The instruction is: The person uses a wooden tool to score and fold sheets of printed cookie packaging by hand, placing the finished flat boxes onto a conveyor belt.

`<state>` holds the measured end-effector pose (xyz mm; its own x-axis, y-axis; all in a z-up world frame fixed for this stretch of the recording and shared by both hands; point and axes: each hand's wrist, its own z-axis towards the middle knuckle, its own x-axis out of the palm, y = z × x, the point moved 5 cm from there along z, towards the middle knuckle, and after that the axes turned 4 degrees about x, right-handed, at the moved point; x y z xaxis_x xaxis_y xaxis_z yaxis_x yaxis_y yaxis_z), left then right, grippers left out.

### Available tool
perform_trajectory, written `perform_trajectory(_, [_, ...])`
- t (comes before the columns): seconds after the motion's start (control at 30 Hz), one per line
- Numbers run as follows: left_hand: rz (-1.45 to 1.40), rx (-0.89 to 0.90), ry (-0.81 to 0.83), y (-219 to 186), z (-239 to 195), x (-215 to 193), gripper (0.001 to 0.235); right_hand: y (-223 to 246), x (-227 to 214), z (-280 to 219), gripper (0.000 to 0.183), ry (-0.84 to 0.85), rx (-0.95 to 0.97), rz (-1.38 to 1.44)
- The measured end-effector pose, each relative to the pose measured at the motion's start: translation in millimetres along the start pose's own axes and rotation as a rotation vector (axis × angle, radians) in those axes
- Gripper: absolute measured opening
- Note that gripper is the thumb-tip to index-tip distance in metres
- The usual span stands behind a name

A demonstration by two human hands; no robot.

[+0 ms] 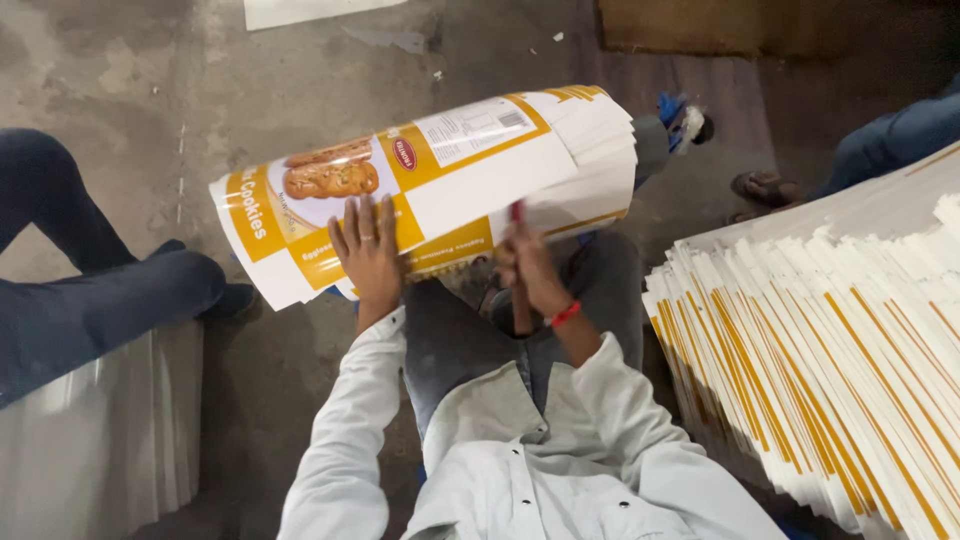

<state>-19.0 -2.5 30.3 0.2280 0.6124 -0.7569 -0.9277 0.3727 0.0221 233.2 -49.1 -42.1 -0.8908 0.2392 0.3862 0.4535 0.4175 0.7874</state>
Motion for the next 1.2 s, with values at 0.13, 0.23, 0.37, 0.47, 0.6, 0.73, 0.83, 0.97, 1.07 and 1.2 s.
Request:
perform_trajectory(0.13, [0.031,0.071,0.012,-9,-26,-14,0.049,20,18,-64,0.031,0.459,0.076,0.055])
perform_trajectory(0.23, [0.059,0.148,0.056,-6,-25,-24,0.046,42,13,-83,0.03,0.583,0.122,0.101])
perform_trajectory(0.37, [0.095,0.263,0.188,5,-1,-25,0.047,38,-3,-78,0.033,0.482,0.161,-0.047])
perform_trajectory(0.47, [0.209,0.4,0.347,10,12,-18,0.056,14,-32,-95,0.039,0.452,0.143,-0.401])
perform_trajectory(0.6, [0.215,0.47,0.436,18,35,-14,0.055,-16,-80,-152,0.026,0.446,-0.2,-1.346])
perform_trajectory(0.73, [0.215,0.518,0.474,17,43,-19,0.055,-65,-110,-206,0.043,0.439,-0.72,-1.635])
perform_trajectory(0.83, [0.213,0.518,0.46,12,38,-26,0.052,-61,-155,-161,0.04,0.447,-0.489,-1.191])
perform_trajectory(0.97, [0.246,0.52,0.417,-2,25,-43,0.049,24,-231,-73,0.045,-0.253,-0.356,-0.611])
perform_trajectory(1.07, [0.241,0.506,0.419,-14,9,-57,0.052,97,-229,-43,0.054,-0.139,-0.542,-0.467])
perform_trajectory(1.2, [0.296,0.504,0.396,-33,-24,-76,0.053,150,-215,2,0.05,-0.204,-0.138,-0.354])
